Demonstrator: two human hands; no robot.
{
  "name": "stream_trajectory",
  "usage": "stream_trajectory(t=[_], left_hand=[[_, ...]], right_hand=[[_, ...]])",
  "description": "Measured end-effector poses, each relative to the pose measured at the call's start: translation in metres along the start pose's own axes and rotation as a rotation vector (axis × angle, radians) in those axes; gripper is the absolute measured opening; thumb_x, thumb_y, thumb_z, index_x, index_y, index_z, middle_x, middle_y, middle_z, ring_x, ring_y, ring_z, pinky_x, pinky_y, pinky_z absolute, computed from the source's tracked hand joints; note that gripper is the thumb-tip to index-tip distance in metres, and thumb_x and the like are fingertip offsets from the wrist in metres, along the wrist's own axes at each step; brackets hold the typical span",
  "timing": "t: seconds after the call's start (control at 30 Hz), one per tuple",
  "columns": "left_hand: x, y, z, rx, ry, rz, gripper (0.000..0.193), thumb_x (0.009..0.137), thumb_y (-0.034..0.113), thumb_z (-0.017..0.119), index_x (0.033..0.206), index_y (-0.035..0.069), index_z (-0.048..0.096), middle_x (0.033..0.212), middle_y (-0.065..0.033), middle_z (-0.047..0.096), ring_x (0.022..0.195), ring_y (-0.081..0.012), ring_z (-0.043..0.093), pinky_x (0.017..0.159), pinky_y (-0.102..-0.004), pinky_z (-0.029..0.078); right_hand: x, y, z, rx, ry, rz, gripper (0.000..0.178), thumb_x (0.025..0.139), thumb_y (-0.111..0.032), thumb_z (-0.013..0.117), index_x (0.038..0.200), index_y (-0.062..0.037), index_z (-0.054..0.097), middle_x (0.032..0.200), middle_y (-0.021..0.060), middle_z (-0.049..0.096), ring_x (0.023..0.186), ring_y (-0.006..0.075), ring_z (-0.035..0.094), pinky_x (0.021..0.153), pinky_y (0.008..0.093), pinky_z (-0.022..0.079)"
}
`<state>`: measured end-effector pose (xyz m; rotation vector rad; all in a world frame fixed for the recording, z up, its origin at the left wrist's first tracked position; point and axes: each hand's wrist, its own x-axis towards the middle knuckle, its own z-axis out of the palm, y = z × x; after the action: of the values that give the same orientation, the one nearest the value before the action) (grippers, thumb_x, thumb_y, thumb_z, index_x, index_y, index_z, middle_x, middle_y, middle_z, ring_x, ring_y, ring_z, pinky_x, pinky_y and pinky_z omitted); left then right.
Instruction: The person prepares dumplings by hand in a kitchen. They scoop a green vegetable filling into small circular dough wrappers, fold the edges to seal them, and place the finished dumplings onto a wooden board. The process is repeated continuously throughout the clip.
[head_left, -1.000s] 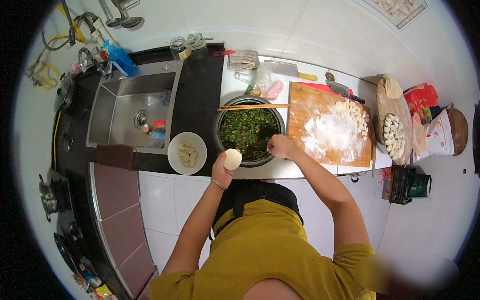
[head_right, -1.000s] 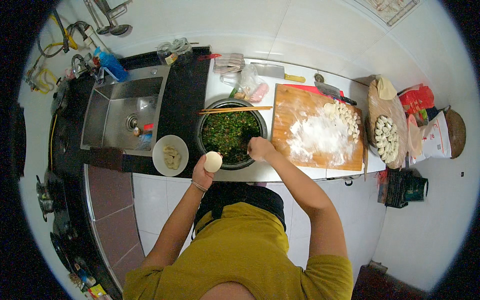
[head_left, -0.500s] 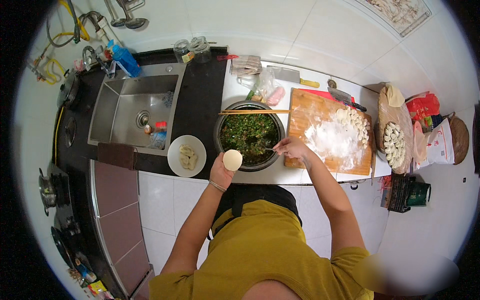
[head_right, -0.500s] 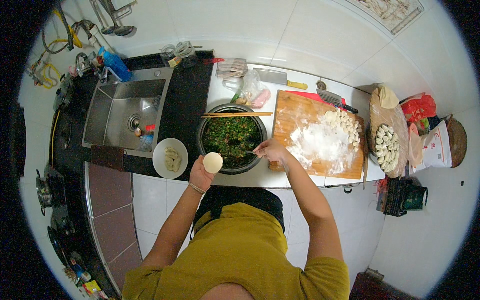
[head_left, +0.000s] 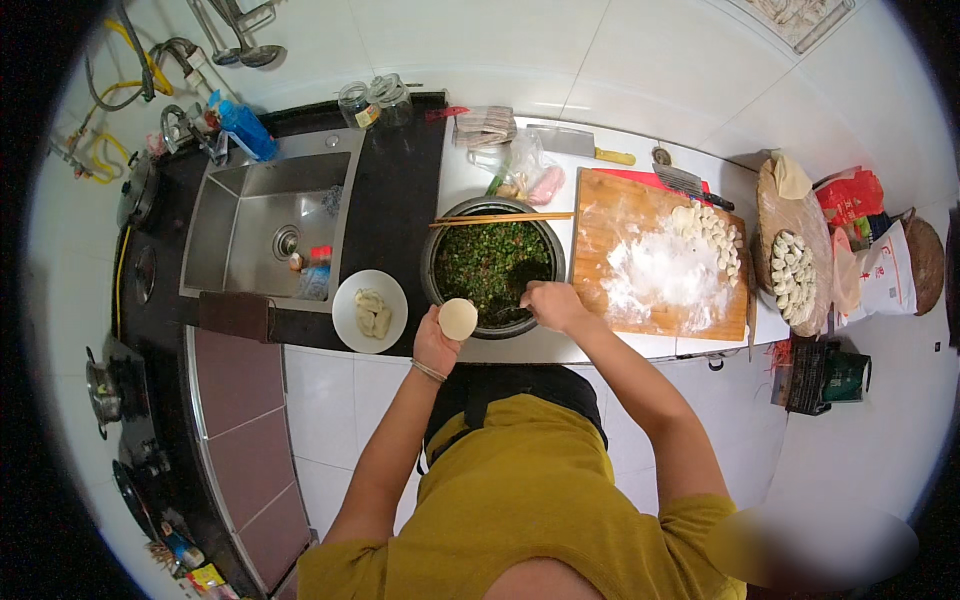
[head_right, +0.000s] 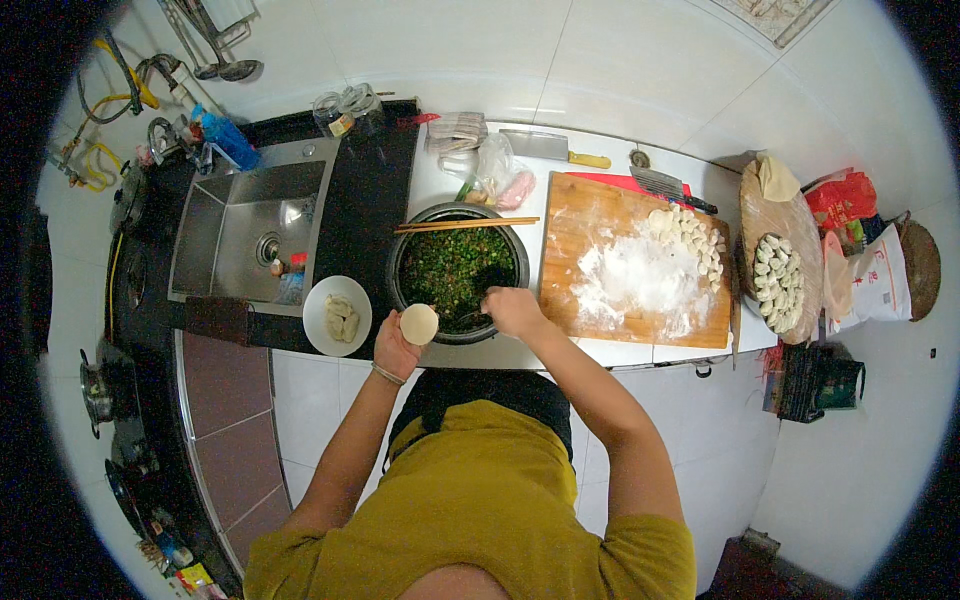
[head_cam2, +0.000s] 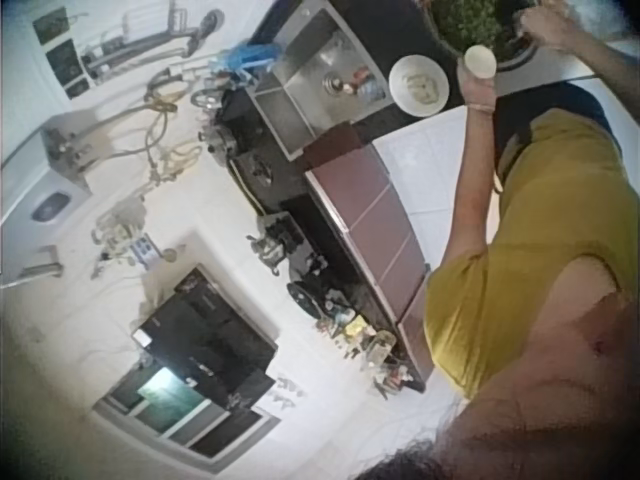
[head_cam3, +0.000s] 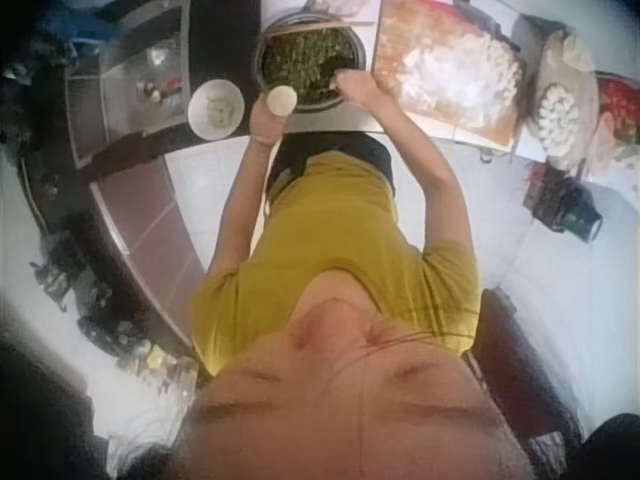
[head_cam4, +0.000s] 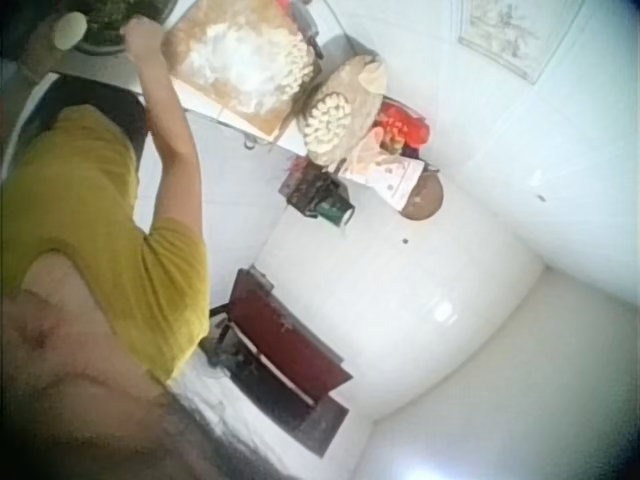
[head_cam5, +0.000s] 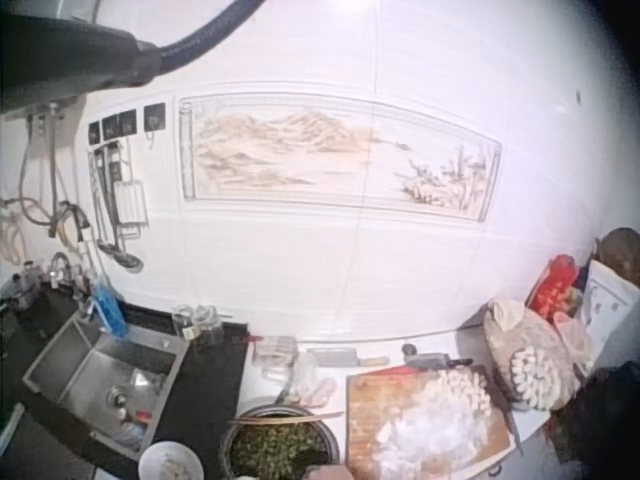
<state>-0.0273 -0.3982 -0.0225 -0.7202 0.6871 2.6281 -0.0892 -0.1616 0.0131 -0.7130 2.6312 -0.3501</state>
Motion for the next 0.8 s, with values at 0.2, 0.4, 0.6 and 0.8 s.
stream_trajectory(t=[0.2, 0.4, 0.6, 0.8], left_hand=[[0.013, -0.014, -0.028, -0.012, -0.04, 0.034, 0.039, 0.099, 0.032, 0.028, 0.116, 0.003, 0.048, 0.12, -0.0146, 0.054, 0.113, -0.0266, 0.052, 0.095, -0.0387, 0.044], [0.001, -0.012, -0.009, 0.018, 0.028, 0.06, 0.048, 0.099, 0.036, 0.024, 0.124, 0.0, 0.043, 0.129, -0.0195, 0.048, 0.118, -0.029, 0.048, 0.099, -0.0395, 0.041], [0.004, -0.019, -0.021, 0.043, -0.041, 0.11, 0.048, 0.099, 0.037, 0.024, 0.124, 0.0, 0.043, 0.129, -0.0205, 0.048, 0.117, -0.0286, 0.048, 0.099, -0.0382, 0.041], [0.007, -0.014, -0.015, -0.003, -0.029, 0.09, 0.052, 0.098, 0.04, 0.026, 0.127, -0.001, 0.04, 0.128, -0.0213, 0.048, 0.117, -0.03, 0.049, 0.1, -0.0393, 0.039]], right_hand=[[0.019, -0.018, -0.01, -0.24, -0.091, -0.145, 0.013, 0.071, -0.006, 0.058, 0.078, -0.0104, 0.067, 0.09, 0.0069, 0.061, 0.083, 0.026, 0.063, 0.068, 0.0371, 0.052], [0.02, -0.031, -0.02, -0.288, -0.149, -0.243, 0.008, 0.069, -0.006, 0.061, 0.075, -0.0053, 0.067, 0.09, 0.0096, 0.064, 0.083, 0.0276, 0.064, 0.066, 0.0381, 0.052], [0.016, -0.013, -0.021, 0.029, -0.144, -0.142, 0.018, 0.068, -0.006, 0.059, 0.08, -0.0095, 0.071, 0.088, 0.0113, 0.066, 0.082, 0.029, 0.063, 0.068, 0.0387, 0.052], [0.009, 0.027, -0.007, 0.606, -0.062, 0.194, 0.017, 0.069, -0.005, 0.06, 0.081, -0.0049, 0.072, 0.074, 0.0133, 0.067, 0.065, 0.0251, 0.063, 0.059, 0.035, 0.049]])
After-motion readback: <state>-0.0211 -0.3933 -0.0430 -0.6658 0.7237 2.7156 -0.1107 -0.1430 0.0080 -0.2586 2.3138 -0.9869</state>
